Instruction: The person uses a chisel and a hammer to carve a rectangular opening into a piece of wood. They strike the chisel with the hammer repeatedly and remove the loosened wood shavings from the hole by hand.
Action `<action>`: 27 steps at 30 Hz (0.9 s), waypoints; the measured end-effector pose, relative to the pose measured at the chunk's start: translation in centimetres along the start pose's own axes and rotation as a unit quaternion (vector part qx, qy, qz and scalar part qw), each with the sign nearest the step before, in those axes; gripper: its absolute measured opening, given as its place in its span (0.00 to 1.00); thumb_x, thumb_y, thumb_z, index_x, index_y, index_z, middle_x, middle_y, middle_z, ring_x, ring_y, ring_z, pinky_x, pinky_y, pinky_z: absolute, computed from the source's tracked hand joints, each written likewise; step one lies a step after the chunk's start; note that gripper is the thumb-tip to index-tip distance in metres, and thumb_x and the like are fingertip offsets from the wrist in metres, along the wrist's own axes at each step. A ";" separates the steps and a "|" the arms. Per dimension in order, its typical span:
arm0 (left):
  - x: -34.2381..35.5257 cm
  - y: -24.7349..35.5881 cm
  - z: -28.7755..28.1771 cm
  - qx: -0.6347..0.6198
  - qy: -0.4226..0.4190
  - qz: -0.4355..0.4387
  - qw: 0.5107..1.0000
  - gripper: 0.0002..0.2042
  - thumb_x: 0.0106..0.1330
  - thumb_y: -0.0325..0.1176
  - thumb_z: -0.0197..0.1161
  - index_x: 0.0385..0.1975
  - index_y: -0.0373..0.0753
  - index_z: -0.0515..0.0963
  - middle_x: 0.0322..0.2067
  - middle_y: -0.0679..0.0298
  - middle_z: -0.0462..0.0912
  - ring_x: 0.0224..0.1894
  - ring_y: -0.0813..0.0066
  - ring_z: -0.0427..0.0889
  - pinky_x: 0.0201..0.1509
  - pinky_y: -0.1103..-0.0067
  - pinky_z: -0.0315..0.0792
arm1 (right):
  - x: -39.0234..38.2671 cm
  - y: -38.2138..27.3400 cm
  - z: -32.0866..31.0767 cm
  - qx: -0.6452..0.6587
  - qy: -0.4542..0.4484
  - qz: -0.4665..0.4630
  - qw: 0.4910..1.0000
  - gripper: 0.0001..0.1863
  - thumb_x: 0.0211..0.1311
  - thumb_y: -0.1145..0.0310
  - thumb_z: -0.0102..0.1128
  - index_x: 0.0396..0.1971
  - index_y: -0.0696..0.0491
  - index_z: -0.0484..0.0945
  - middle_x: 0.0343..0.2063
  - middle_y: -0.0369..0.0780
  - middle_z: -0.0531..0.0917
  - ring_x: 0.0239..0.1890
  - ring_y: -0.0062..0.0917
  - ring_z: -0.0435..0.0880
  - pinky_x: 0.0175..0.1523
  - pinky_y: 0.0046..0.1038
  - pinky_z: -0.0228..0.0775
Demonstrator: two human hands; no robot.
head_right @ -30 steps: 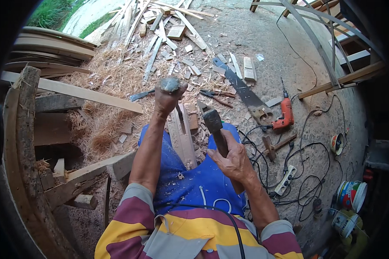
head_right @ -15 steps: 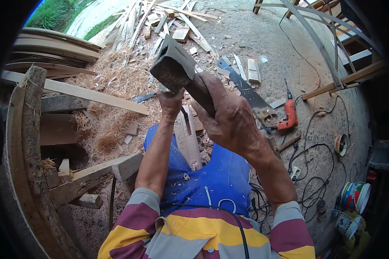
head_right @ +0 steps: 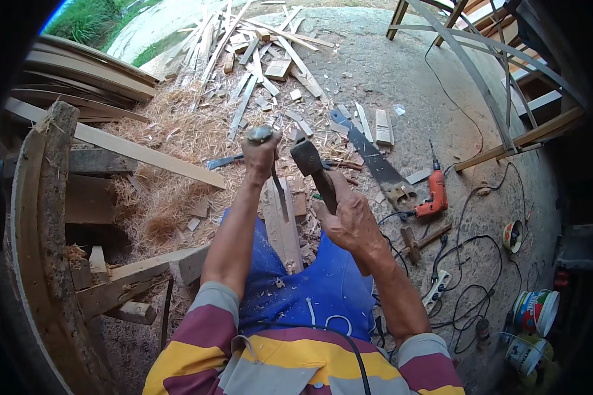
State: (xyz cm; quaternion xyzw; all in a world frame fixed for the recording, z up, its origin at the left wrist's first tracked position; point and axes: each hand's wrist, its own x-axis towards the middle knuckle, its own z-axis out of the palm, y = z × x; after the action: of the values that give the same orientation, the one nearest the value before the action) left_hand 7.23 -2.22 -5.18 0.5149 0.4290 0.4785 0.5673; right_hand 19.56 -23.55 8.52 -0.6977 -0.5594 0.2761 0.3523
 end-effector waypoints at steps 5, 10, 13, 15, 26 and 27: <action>3.2 -0.2 1.5 -0.016 -0.008 -0.108 0.994 0.09 0.57 0.23 0.71 0.21 0.40 0.77 0.14 0.70 0.73 0.12 0.82 0.67 0.14 0.78 0.59 | -2.2 0.6 -0.9 0.008 0.009 0.022 1.000 0.22 0.60 0.65 0.69 0.50 0.54 0.70 0.22 0.42 0.76 0.25 0.31 0.76 0.35 0.35 0.71; -3.4 0.5 -0.7 0.102 -0.051 0.131 0.985 0.12 0.62 0.30 0.72 0.20 0.38 0.78 0.16 0.71 0.78 0.17 0.84 0.75 0.21 0.81 0.68 | -4.7 2.7 -0.2 0.011 -0.003 0.040 0.999 0.19 0.60 0.65 0.69 0.44 0.55 0.69 0.20 0.41 0.74 0.22 0.29 0.74 0.31 0.35 0.69; -6.3 0.4 -1.5 0.295 -0.027 0.330 0.896 0.10 0.62 0.31 0.72 0.23 0.36 0.78 0.23 0.66 0.83 0.24 0.76 0.80 0.31 0.75 0.73 | -4.6 3.6 1.6 0.029 0.006 -0.039 0.999 0.24 0.61 0.70 0.66 0.54 0.56 0.68 0.31 0.49 0.81 0.32 0.46 0.82 0.37 0.40 0.75; -7.4 0.3 -1.4 0.292 -0.022 0.319 0.901 0.12 0.62 0.33 0.71 0.21 0.36 0.76 0.20 0.63 0.78 0.22 0.65 0.78 0.30 0.71 0.71 | -4.3 3.8 2.5 0.005 0.024 -0.099 0.995 0.27 0.61 0.73 0.64 0.58 0.57 0.67 0.37 0.54 0.84 0.39 0.52 0.85 0.41 0.44 0.79; -9.1 -4.1 -1.9 0.137 -0.082 0.230 0.960 0.08 0.59 0.31 0.70 0.25 0.37 0.78 0.22 0.61 0.80 0.26 0.65 0.82 0.32 0.73 0.74 | -1.4 -1.0 0.9 -0.119 0.125 -0.312 0.934 0.33 0.50 0.76 0.67 0.58 0.54 0.64 0.33 0.49 0.81 0.33 0.45 0.86 0.32 0.41 0.79; -9.4 -2.8 -1.5 0.192 -0.099 0.265 0.940 0.07 0.58 0.30 0.70 0.26 0.37 0.78 0.23 0.61 0.81 0.27 0.65 0.83 0.33 0.73 0.75 | -1.2 0.1 1.6 -0.295 -0.027 -0.159 0.942 0.28 0.53 0.73 0.65 0.54 0.52 0.66 0.28 0.48 0.78 0.31 0.44 0.85 0.29 0.42 0.78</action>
State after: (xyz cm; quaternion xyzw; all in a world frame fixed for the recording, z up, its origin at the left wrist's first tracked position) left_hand 4.43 -11.24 -8.15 0.7539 0.3027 0.4663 0.3501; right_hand 18.13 -24.48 7.49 -0.6646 -0.7287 0.0574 0.1551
